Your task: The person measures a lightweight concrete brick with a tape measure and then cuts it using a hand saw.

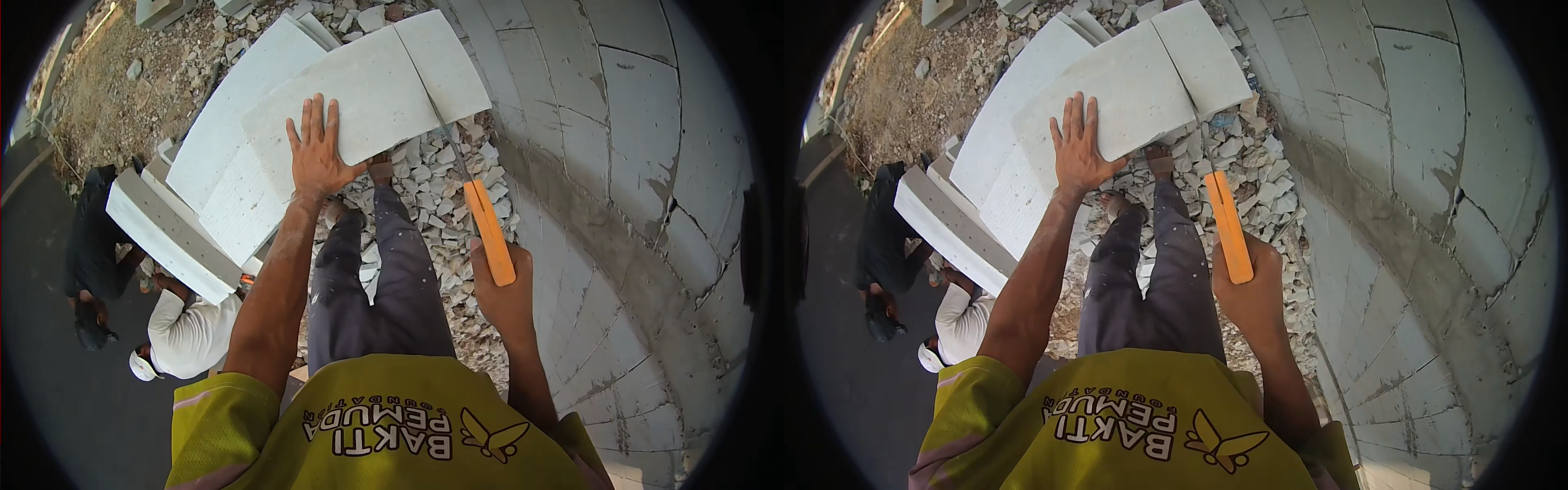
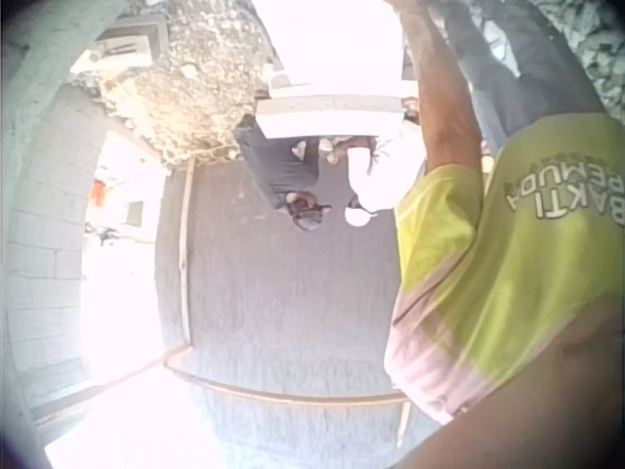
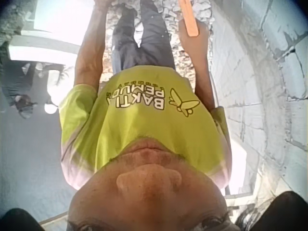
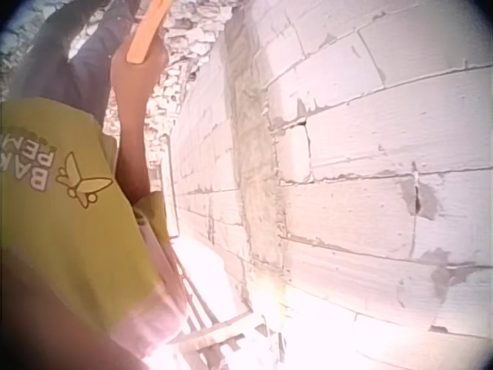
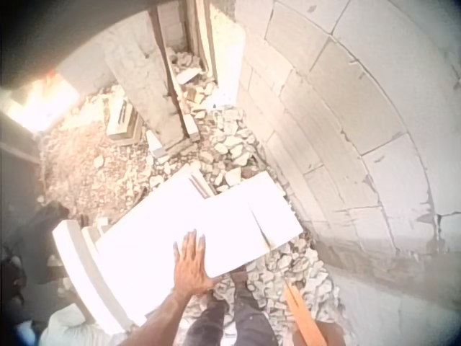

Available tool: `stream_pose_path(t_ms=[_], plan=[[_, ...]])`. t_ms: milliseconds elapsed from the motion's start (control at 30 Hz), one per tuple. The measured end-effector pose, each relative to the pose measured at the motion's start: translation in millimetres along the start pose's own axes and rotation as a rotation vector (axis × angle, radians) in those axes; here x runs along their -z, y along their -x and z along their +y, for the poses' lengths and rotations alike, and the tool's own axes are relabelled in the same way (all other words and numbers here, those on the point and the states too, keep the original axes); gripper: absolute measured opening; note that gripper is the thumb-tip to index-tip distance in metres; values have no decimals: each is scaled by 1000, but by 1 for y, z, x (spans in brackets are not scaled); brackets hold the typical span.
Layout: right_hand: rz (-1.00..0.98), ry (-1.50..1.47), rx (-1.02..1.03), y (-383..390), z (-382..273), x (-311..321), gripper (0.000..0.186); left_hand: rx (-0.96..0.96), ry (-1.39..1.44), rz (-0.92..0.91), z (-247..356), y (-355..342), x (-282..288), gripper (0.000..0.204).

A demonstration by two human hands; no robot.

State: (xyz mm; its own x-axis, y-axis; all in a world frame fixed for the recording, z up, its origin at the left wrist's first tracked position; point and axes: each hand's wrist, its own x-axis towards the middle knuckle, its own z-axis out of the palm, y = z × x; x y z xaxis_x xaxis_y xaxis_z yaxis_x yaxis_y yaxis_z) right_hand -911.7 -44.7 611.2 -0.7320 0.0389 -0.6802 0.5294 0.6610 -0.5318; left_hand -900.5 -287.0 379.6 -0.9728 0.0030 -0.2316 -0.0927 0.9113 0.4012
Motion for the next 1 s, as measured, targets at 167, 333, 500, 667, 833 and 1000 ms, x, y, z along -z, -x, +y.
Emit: stream_pose_path(t_ms=[167, 333, 500, 667, 833, 1000], plan=[[59, 20, -28, -118, 11, -32, 34, -31, 20, -57, 12, -12, -2, 122], [55, -39, 70, 4, 13, -1, 27, 16, -10, -34, 4, 1, 0, 124], [33, 41, 53, -70, 24, -14, 25, -30, -6, -18, 9, -15, -1, 124], [40, 43, 93, -32, 32, -16, 19, 0, -14, -5, 2, -1, -5, 123], [46, -15, 140, -4, 41, -2, 20, -18, -25, -5, 4, -3, -6, 121], [70, -25, 143, -80, 46, -35, 34, -62, -38, -16, 9, -5, -8, 120]])
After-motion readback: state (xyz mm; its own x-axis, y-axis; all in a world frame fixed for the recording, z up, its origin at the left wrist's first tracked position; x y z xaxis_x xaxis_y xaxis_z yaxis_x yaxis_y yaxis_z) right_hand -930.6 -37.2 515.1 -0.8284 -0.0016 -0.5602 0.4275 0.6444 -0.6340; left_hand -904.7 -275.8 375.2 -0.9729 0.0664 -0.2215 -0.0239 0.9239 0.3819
